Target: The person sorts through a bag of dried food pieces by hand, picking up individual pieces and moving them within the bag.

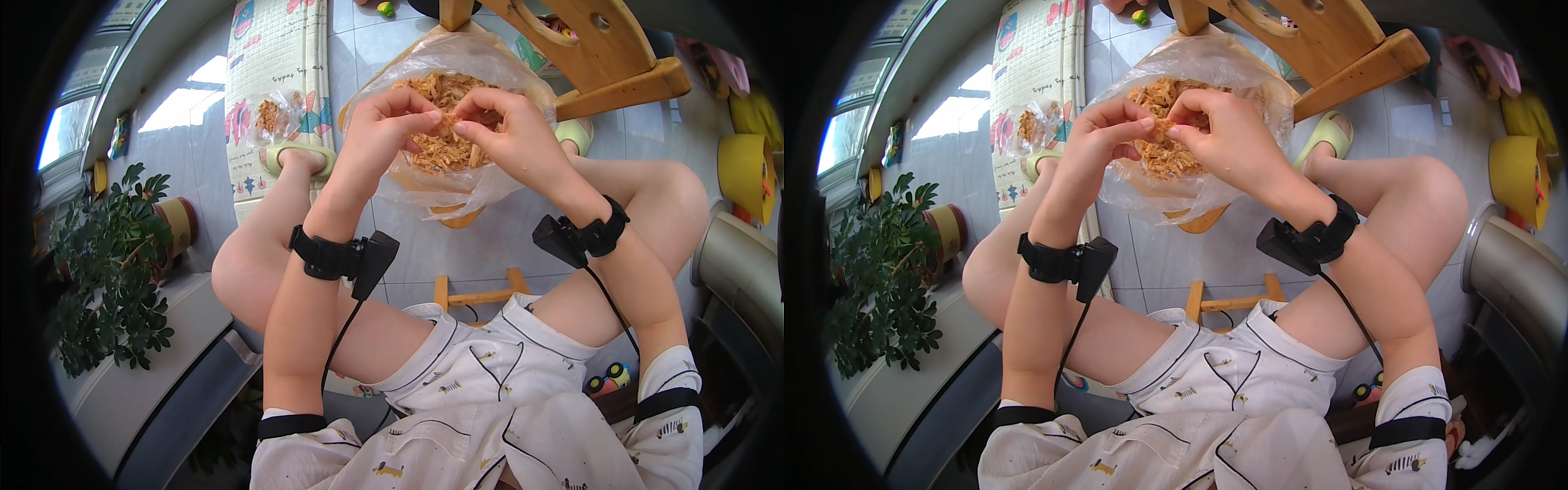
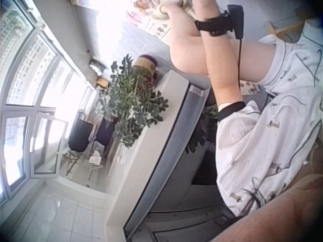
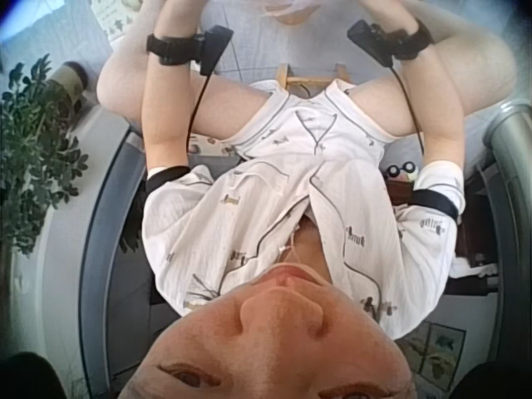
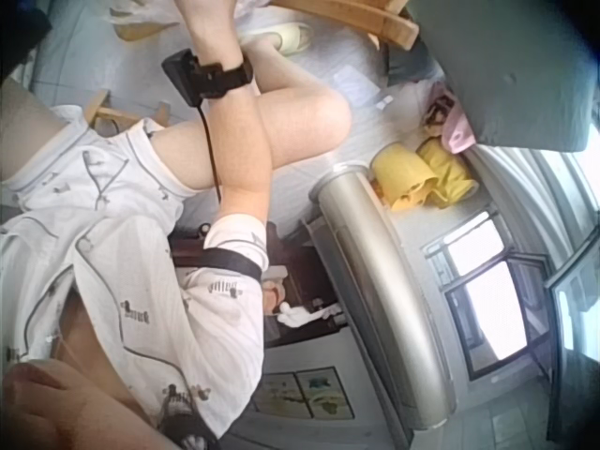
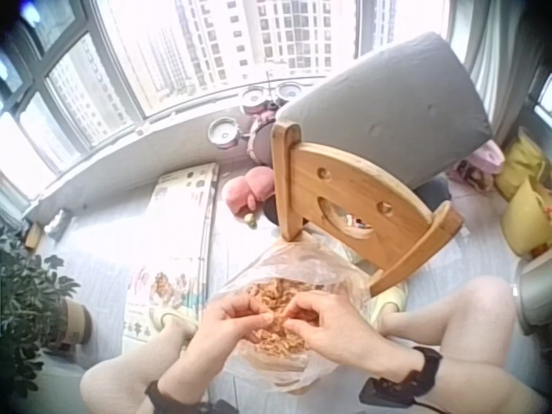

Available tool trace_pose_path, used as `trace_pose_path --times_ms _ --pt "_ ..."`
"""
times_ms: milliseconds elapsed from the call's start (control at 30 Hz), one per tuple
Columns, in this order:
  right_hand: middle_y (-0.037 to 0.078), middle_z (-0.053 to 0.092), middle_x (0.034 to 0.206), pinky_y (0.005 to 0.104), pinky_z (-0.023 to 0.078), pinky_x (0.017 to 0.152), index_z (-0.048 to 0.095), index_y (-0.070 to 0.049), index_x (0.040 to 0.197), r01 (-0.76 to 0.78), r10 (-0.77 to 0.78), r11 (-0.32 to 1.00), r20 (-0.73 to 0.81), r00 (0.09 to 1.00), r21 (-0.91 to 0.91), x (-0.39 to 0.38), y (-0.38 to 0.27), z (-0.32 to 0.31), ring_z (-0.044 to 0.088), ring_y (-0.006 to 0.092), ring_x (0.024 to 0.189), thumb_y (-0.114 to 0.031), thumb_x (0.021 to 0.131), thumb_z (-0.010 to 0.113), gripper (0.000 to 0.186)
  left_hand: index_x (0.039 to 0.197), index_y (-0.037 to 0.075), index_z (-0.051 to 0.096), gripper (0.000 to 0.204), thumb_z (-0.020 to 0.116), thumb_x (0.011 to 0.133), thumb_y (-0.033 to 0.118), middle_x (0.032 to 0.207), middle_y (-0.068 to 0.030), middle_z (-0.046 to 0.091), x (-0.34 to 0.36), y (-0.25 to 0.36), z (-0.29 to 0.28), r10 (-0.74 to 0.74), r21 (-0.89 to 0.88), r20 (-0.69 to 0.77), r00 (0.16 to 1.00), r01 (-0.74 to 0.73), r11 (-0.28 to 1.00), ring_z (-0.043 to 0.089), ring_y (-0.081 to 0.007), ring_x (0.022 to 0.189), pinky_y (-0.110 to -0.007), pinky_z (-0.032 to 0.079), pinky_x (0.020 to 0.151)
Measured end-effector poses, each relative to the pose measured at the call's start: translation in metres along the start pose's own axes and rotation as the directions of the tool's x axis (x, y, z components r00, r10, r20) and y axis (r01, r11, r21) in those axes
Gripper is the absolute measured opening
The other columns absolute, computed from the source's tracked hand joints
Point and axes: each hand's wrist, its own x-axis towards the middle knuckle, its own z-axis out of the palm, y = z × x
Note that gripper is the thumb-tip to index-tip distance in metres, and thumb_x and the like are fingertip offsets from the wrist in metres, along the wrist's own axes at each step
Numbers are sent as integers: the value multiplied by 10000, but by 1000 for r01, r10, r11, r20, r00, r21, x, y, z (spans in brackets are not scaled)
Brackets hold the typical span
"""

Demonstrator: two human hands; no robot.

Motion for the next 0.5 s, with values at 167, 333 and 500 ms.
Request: trace_pose_path --times_ms 167,333,500 --pt "75 641 761 255 470 646 620 22 868 -19 21 998 -21 1000 64 3 0 -5 595 124 704 -80 791 633 129 1053 45 625 252 610 856 202 853 -16 648 -3 3 4 -5 -49 -28 1000 3 999 616 -78 797 -199 466 638" --pt "67 643 761 247 468 636 624 25 861 -14 15 997 -11 1000 76 4 2 -6 590 114 696 -84 796 635 128 986 5 646 213 669 821 138 816 -24 653 -2 -2 5 195 179 -28 981 -187 966 606 -72 760 -197 472 647" --pt "64 639 759 243 467 639 623 23 858 -50 50 997 -1 999 63 3 1 -3 587 109 695 -87 793 639 130 931 -22 645 177 682 807 98 785 -37 648 -2 -5 7 234 240 -72 970 -210 948 590 -70 726 -200 468 644"
